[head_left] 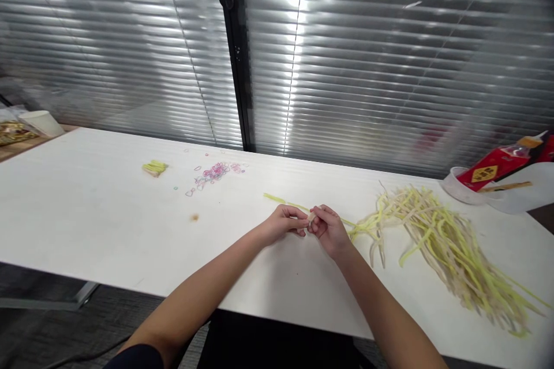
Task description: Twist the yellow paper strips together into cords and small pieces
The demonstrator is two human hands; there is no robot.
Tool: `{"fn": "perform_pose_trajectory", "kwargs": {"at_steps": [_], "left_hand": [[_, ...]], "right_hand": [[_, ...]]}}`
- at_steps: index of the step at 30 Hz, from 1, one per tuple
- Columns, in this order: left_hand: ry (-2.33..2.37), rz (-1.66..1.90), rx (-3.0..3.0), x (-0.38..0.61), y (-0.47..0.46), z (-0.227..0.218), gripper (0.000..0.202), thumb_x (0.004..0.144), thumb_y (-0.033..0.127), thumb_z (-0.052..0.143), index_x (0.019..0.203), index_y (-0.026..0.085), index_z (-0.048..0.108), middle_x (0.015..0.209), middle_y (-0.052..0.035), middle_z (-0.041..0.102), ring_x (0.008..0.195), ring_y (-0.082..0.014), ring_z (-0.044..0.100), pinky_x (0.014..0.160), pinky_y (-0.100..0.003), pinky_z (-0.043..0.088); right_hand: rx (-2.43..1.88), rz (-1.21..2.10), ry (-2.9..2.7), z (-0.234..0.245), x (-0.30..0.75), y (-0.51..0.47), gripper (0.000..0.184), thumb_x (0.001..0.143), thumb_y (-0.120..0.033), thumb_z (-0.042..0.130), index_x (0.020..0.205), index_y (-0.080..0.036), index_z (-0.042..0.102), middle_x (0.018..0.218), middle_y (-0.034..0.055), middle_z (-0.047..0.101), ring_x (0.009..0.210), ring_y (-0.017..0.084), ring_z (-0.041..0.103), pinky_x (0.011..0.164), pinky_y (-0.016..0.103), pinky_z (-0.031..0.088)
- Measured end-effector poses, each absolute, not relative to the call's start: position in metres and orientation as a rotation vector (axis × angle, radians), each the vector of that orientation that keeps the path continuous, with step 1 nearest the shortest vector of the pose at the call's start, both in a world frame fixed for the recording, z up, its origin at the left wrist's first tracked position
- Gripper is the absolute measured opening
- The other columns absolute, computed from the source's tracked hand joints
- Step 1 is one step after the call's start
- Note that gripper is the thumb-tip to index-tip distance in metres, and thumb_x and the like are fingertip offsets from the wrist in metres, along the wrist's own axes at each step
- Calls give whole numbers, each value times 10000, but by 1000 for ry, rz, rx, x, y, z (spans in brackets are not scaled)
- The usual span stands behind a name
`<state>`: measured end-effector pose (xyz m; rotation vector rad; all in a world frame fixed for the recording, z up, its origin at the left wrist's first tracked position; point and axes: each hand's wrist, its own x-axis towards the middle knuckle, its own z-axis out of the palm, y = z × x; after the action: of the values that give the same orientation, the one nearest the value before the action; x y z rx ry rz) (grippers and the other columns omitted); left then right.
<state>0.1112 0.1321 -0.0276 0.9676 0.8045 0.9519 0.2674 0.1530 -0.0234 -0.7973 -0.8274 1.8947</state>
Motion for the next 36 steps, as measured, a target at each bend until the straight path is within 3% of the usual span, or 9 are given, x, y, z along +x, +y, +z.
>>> {"fn": "perform_pose_trajectory", "kwargs": {"at_steps": [4, 9, 26, 36], "left_hand": [[750, 936, 914, 111, 132, -27, 211, 645, 251, 749, 770, 98, 675, 748, -86, 655, 681, -145, 612, 625, -255, 476], [756, 931, 842, 110, 132, -28, 207, 627, 223, 763, 769, 101, 676, 719, -61, 639, 619, -120, 597, 607, -253, 481], [694, 906, 855, 112, 131, -30, 188, 645, 215, 751, 769, 99, 671, 777, -90, 658, 681, -135, 608, 611, -244, 486], [723, 901, 878, 112, 130, -28, 241, 652, 272, 751, 803, 101, 674, 809, -96, 650, 698, -134, 601, 623, -246, 482]], "right_hand": [[-728, 1934, -873, -21, 269, 152, 205, 674, -292, 732, 635, -167, 574, 517, -45, 507, 438, 77, 465, 464, 223, 396], [-780, 1843, -1017, -20, 273, 154, 199, 695, -337, 719, 769, -167, 646, 579, -24, 558, 444, 76, 481, 458, 217, 397], [-662, 1957, -847, -21, 271, 152, 195, 716, -283, 701, 622, -163, 579, 502, -33, 518, 431, 76, 459, 453, 215, 369], [-740, 1861, -924, -20, 270, 152, 191, 697, -313, 717, 667, -171, 594, 530, -41, 508, 438, 73, 454, 446, 212, 378]]}}
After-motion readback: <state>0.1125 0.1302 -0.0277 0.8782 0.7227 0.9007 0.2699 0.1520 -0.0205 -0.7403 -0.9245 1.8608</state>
